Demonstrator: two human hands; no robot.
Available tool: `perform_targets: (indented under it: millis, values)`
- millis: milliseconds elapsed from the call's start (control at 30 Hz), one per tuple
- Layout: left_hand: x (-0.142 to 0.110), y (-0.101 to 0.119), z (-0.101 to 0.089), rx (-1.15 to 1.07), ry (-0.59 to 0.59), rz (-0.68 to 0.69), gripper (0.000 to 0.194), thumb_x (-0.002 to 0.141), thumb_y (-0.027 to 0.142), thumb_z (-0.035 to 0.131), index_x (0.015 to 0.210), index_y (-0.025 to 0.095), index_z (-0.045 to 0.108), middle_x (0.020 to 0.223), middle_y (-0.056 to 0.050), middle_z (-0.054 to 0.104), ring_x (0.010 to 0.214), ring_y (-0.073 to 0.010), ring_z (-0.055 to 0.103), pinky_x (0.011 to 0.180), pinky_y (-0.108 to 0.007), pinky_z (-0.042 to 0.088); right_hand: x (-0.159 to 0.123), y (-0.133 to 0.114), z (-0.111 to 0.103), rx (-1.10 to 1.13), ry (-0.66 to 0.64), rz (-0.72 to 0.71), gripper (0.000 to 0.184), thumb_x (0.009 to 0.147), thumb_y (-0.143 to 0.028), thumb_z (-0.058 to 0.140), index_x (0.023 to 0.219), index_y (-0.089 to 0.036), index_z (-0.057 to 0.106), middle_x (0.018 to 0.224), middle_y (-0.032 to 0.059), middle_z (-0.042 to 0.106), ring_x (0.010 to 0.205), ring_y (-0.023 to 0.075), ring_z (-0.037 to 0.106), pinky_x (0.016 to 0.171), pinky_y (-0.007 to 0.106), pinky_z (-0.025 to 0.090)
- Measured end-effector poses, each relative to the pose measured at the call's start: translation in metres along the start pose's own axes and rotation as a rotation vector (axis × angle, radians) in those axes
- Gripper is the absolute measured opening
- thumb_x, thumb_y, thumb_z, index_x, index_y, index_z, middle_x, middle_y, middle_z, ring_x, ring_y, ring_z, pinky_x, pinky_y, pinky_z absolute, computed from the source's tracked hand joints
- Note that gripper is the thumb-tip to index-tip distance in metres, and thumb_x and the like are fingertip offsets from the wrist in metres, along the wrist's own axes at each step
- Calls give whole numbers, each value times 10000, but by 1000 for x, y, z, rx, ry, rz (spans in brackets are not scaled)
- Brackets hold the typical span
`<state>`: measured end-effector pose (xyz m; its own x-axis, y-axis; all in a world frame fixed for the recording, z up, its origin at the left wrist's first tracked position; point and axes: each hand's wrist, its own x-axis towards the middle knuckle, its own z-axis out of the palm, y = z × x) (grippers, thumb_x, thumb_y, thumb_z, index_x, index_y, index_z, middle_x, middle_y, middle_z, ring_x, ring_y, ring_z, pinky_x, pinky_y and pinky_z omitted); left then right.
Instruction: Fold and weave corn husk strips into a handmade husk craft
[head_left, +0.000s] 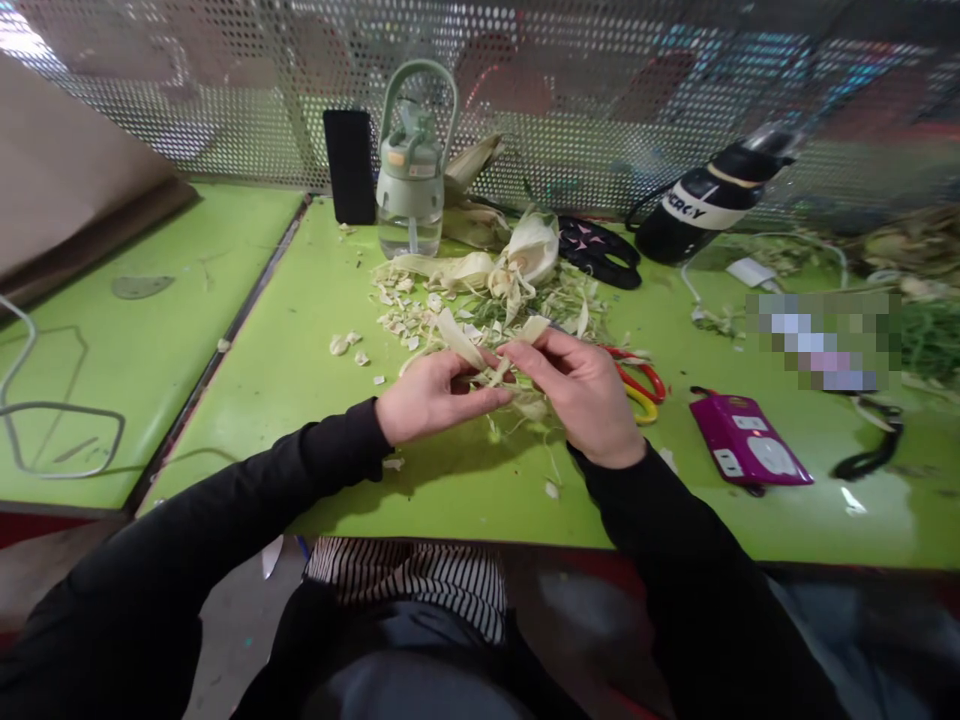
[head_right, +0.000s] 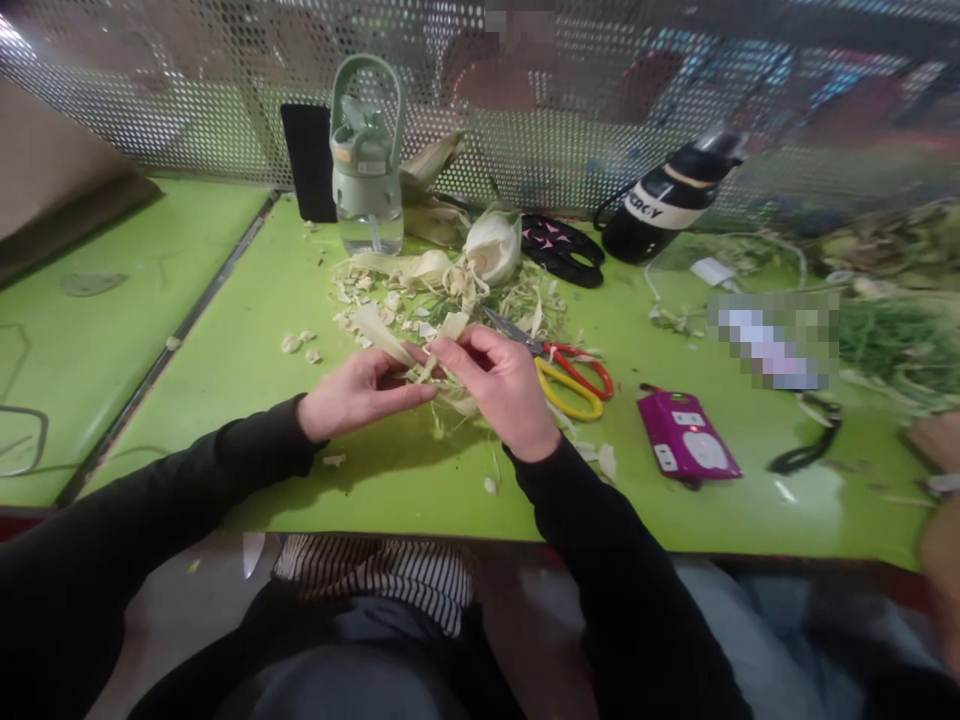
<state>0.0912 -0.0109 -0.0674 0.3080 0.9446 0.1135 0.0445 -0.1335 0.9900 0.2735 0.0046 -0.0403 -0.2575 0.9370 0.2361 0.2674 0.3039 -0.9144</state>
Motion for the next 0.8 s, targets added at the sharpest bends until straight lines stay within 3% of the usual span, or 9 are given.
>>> perform_targets:
  millis: [133,267,333,400,500,567,700,800]
  values:
    - [-3,6,-1,74,-36,4,280,827,410,693,918,151,634,565,73,416,515,-78,334,512,-234,289,0,3,-2,-22,96,-36,365,854,-536,728,705,-209,667,659,-23,549,604,117,466,587,280,410]
    - [-5,10,0,130,-54,13,262,841,411,670,893,161,613,537,82,378,505,-79,327,515,-239,280,3,5,-9,-41,103,-24,382,875,-589,681,800,-215,692,674,-21,538,576,114,438,541,274,395]
    - [-6,8,3,157,-64,10,255,843,413,650,884,163,614,551,72,412,507,-81,344,522,-242,296,3,3,-9,-114,86,-81,354,877,-576,688,948,-230,714,819,7,614,652,132,513,603,294,457]
    - [-6,5,5,200,-80,9,221,842,386,627,826,167,611,579,49,463,519,-87,378,528,-246,310,1,1,-6,-222,34,-215,367,862,-550,717,1088,-261,712,1037,44,657,853,185,606,770,359,523]
    - [-6,3,8,268,-81,15,237,822,340,627,671,182,536,566,40,458,518,-85,374,515,-245,287,-1,1,2,-351,-48,-383,218,862,-446,740,992,-272,741,1110,55,672,1079,253,611,989,463,480]
    - [-6,6,8,277,-75,15,259,829,362,632,673,184,526,551,54,425,506,-80,340,503,-242,260,-2,2,5,-331,-25,-370,108,875,-364,723,872,-257,729,1042,47,685,1062,252,619,998,469,473]
    - [-8,15,7,267,-116,40,309,910,433,531,741,177,569,574,57,396,529,-86,335,528,-244,265,-1,4,3,-144,20,-204,104,880,-329,692,822,-242,695,1027,38,668,995,224,632,929,417,505]
    - [-10,17,8,278,-151,78,317,922,385,508,680,180,523,583,52,382,544,-85,337,557,-251,272,-1,3,1,-79,21,-176,103,875,-307,691,796,-242,678,981,29,658,957,208,626,921,397,498]
